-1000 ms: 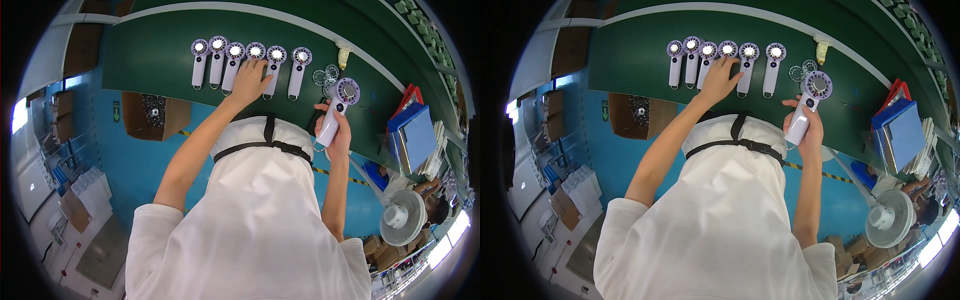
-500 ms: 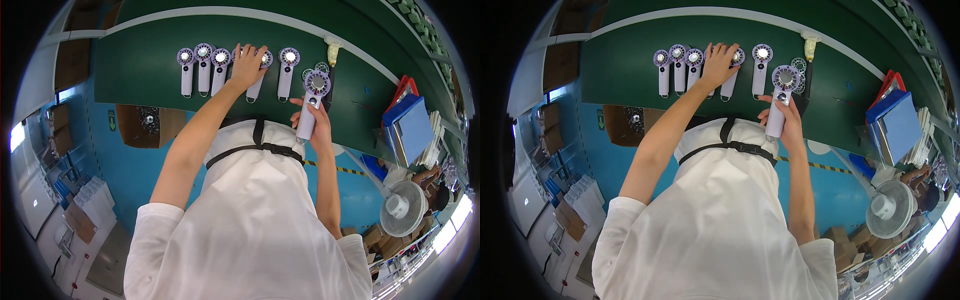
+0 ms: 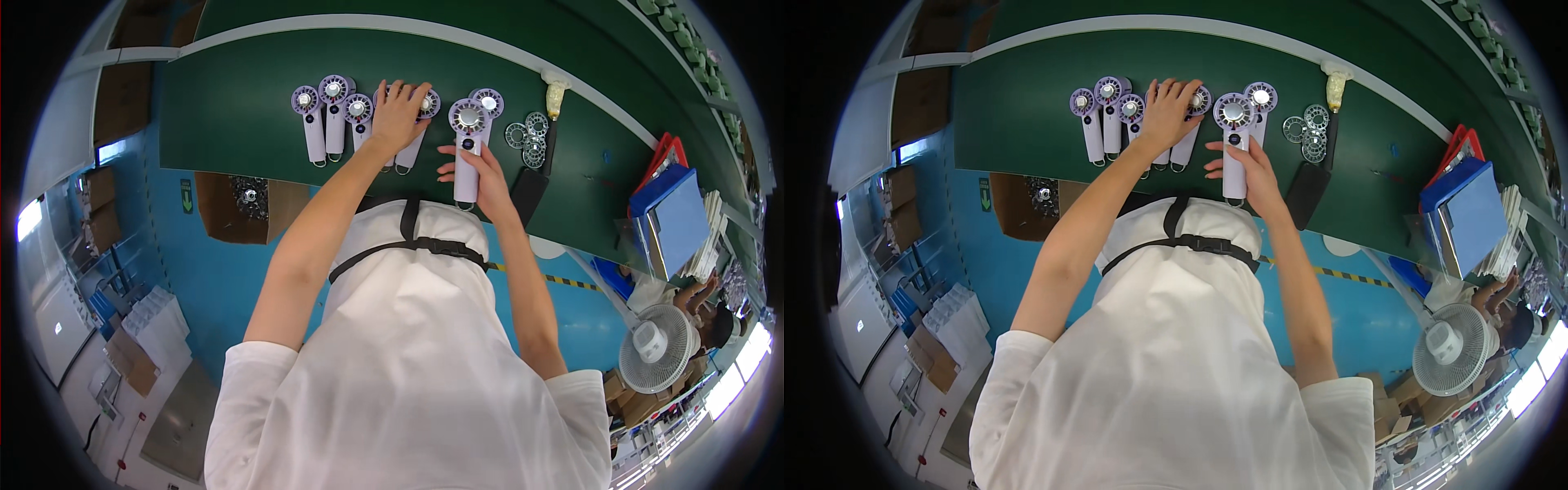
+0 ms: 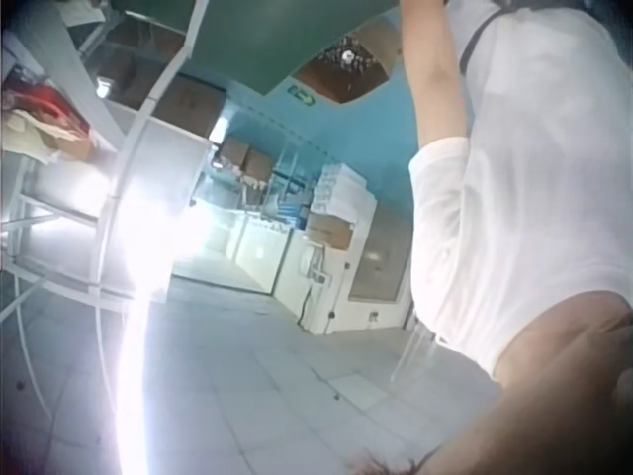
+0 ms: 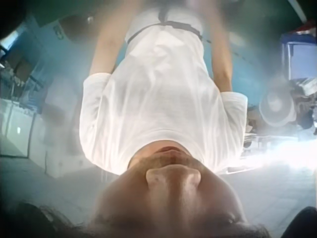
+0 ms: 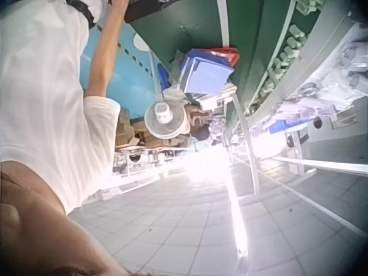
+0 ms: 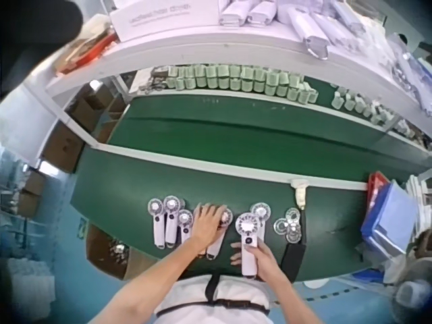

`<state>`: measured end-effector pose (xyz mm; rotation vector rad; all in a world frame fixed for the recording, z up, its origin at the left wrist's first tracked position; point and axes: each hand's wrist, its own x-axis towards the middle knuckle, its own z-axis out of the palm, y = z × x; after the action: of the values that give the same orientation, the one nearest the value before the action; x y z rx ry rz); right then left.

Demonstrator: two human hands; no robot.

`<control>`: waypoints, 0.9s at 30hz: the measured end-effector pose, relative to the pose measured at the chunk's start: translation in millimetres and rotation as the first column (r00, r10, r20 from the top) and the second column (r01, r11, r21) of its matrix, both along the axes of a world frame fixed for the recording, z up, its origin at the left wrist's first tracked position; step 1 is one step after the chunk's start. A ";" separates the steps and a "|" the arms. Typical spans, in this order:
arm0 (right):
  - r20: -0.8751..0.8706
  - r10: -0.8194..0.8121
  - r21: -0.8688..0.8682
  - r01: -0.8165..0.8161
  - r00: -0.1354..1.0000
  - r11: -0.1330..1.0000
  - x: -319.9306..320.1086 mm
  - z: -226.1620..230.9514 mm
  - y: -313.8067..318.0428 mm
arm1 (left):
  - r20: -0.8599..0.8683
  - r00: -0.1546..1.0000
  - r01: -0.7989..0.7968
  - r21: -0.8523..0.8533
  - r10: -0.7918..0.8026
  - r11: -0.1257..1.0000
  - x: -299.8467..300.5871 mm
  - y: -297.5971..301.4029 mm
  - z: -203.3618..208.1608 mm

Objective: Assembling handheld portable fans on a factory production line.

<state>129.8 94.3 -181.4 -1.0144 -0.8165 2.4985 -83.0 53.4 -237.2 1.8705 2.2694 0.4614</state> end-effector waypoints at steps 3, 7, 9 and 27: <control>0.031 0.002 -0.022 -0.001 1.000 1.000 -7.5 -10.3 -3.7 | 0.031 0.999 -0.033 -0.020 0.034 0.999 -3.4 -3.2 -1.4; 0.060 -0.037 -0.059 0.041 0.998 0.997 -16.6 -31.4 -9.6 | 0.030 0.999 -0.035 -0.020 0.035 0.999 -6.5 -3.4 -0.6; 0.062 -0.041 -0.055 0.044 0.997 0.998 -21.3 -43.0 -10.6 | 0.026 0.999 -0.030 -0.052 0.032 0.998 -7.7 -5.5 -0.5; 0.644 -0.383 0.637 -0.187 0.662 0.748 -66.5 -103.4 -21.1 | 0.150 0.950 -0.282 0.034 0.274 0.959 -106.3 -192.5 10.1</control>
<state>63.4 73.3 -284.9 -1.7239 -1.6602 1.3522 -189.3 -139.1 -227.2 1.4875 2.4519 0.6808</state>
